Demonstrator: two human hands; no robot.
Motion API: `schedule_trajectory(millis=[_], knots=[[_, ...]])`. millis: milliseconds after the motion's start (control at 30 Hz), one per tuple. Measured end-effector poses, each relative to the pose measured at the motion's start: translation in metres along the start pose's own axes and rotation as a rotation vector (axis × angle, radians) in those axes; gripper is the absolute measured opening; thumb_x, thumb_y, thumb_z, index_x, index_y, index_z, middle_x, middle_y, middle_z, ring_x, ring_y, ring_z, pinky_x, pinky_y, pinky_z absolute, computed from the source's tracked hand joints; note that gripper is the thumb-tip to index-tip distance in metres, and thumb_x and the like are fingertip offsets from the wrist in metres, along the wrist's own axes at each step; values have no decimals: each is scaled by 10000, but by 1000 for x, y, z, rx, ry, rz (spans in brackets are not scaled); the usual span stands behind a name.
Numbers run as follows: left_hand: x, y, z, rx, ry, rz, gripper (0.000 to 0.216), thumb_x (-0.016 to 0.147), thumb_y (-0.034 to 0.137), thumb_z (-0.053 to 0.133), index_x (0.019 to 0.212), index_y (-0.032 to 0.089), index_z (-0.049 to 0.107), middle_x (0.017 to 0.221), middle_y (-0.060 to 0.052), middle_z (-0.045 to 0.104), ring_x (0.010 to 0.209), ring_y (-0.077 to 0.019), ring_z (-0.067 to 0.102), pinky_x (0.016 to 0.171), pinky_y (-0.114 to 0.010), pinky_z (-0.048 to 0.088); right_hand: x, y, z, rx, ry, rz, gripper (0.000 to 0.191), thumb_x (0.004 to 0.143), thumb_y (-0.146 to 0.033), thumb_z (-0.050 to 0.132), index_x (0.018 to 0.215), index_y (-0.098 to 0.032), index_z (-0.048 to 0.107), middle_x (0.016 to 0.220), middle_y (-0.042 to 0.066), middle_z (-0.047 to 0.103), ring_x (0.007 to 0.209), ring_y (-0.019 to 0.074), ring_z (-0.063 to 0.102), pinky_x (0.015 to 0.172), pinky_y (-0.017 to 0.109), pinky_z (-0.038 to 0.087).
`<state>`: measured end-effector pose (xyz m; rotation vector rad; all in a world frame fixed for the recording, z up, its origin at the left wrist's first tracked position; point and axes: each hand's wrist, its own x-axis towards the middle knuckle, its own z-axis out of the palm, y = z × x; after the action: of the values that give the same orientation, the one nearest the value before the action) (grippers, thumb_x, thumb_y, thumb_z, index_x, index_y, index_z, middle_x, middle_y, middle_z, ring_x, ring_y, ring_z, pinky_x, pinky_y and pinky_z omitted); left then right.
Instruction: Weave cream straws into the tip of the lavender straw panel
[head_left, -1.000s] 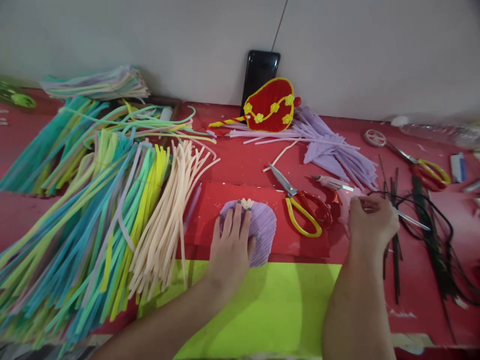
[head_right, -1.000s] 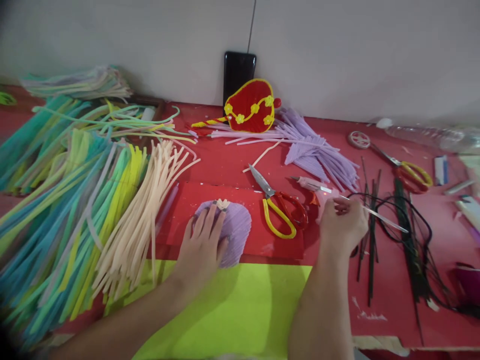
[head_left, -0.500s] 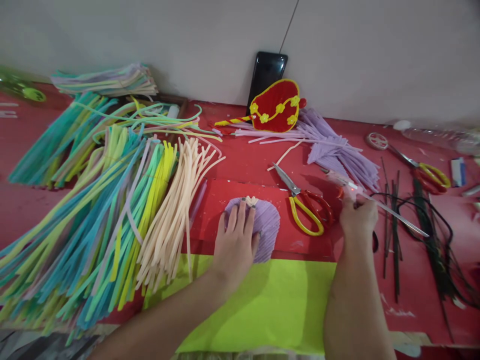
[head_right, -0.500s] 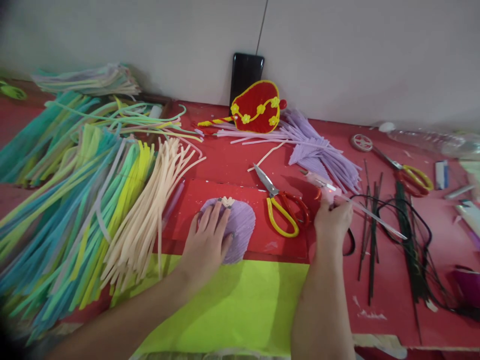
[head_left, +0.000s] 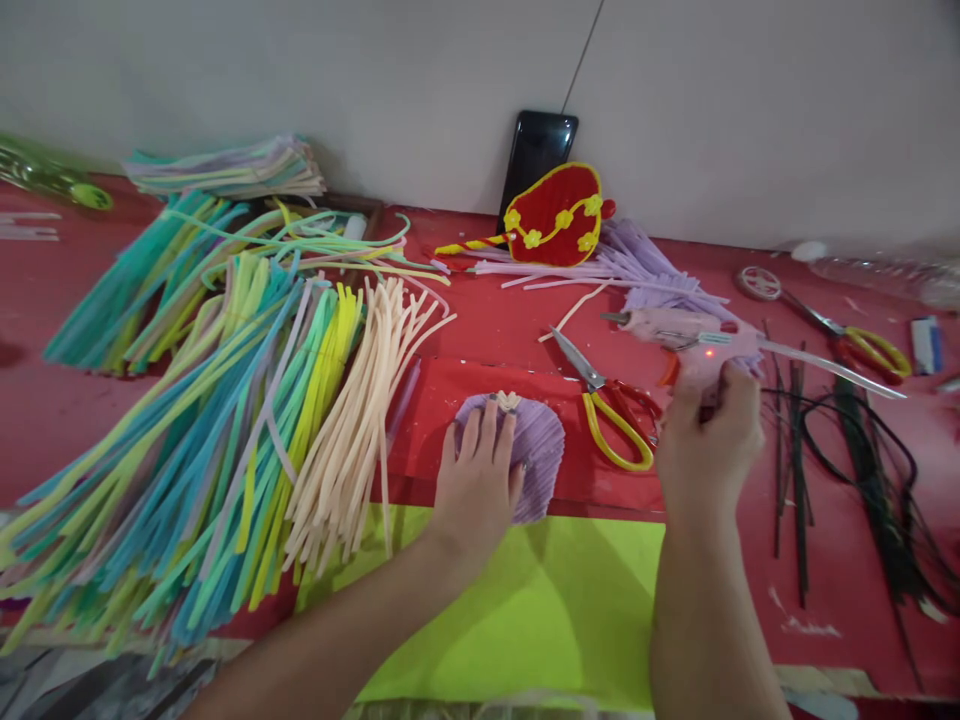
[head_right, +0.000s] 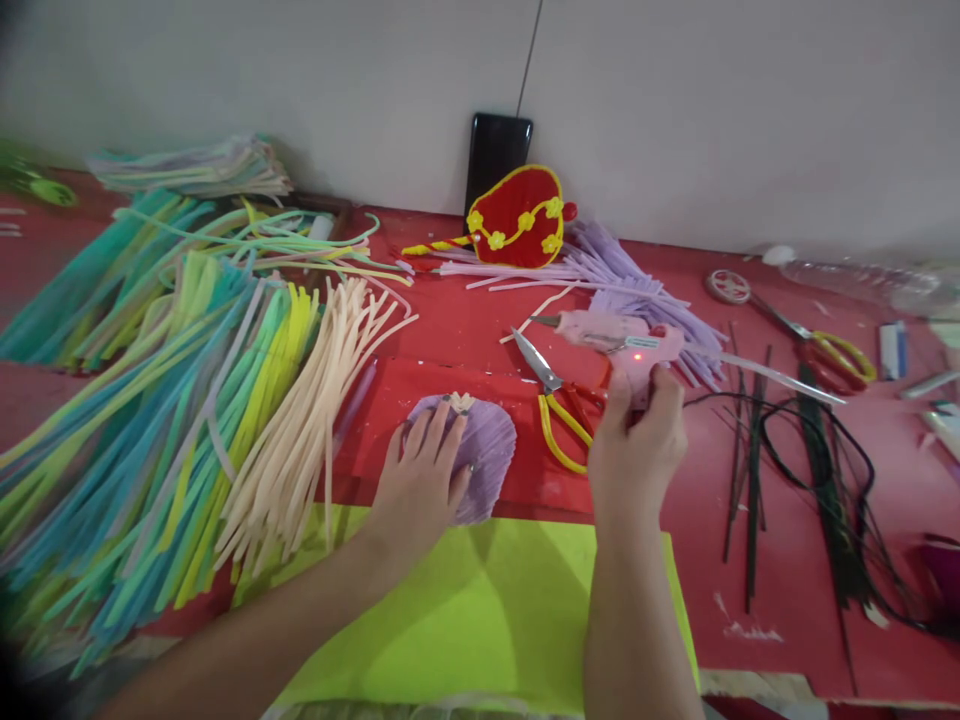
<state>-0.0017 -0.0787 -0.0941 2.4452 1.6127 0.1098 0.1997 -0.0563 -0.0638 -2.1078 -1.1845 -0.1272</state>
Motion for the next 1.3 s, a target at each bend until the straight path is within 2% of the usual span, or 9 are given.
schedule_trajectory(millis=[100, 167, 300, 433, 533, 667, 933, 1033, 1300], knots=[[0, 0, 0, 3, 10, 2, 495, 924, 314, 379, 1387, 142, 400, 1488, -113, 356, 1338, -285, 362, 1063, -513, 342, -13, -15, 5, 49, -54, -43, 486, 864, -506, 398, 1116, -114, 537, 1027, 195, 605, 926, 293, 587, 794, 421, 430], [0, 0, 0, 6, 14, 6, 492, 926, 321, 370, 1381, 139, 407, 1481, -113, 370, 1335, -285, 364, 1061, -515, 342, -20, -19, 13, 80, -91, -44, 515, 823, -555, 452, 1082, -121, 547, 962, 164, 611, 854, 267, 586, 761, 405, 440], [0, 0, 0, 3, 13, 11, 483, 936, 325, 345, 1376, 139, 415, 1468, -108, 394, 1333, -278, 369, 1062, -504, 344, -28, -19, 28, 151, -228, 58, 612, 712, -635, 567, 1084, -150, 531, 819, 68, 589, 685, 194, 536, 649, 347, 442], [0, 0, 2, -3, 13, -2, 481, 942, 320, 334, 1387, 152, 402, 1470, -101, 392, 1334, -274, 369, 1066, -500, 341, -32, -20, 33, 142, -299, 157, 608, 701, -636, 580, 1057, -145, 535, 782, 48, 575, 661, 182, 516, 642, 342, 431], [0, 0, 3, 4, 16, -6, 479, 939, 313, 346, 1389, 159, 400, 1479, -97, 378, 1339, -270, 361, 1070, -501, 339, -35, -21, 33, 136, -295, 163, 611, 724, -613, 569, 1095, -130, 518, 870, 94, 605, 742, 209, 553, 695, 358, 440], [0, 1, 2, 13, 7, -9, 475, 939, 315, 348, 1386, 162, 404, 1473, -97, 388, 1334, -273, 369, 1065, -506, 344, -39, -19, 34, 111, -263, 84, 620, 763, -581, 540, 1175, -123, 472, 1010, 158, 612, 887, 255, 582, 775, 394, 446], [0, 1, 0, 16, -6, -11, 469, 938, 314, 355, 1378, 160, 415, 1469, -98, 394, 1332, -275, 373, 1063, -505, 343, -37, -17, 37, 71, -236, 72, 598, 779, -542, 523, 1195, -118, 450, 1035, 179, 604, 946, 283, 575, 816, 434, 438], [0, 1, 0, 9, -4, -10, 466, 933, 309, 367, 1372, 162, 421, 1466, -99, 399, 1328, -274, 377, 1062, -500, 343, -35, -16, 37, 72, -238, 87, 587, 767, -534, 538, 1174, -118, 463, 996, 162, 608, 910, 271, 574, 798, 417, 440], [4, -4, -4, -70, 45, 4, 427, 926, 275, 393, 1338, 180, 452, 1420, -98, 461, 1279, -276, 424, 1016, -502, 378, -33, -18, 32, 104, -198, 129, 542, 710, -551, 600, 1074, -157, 522, 754, 25, 549, 631, 173, 497, 647, 344, 423]])
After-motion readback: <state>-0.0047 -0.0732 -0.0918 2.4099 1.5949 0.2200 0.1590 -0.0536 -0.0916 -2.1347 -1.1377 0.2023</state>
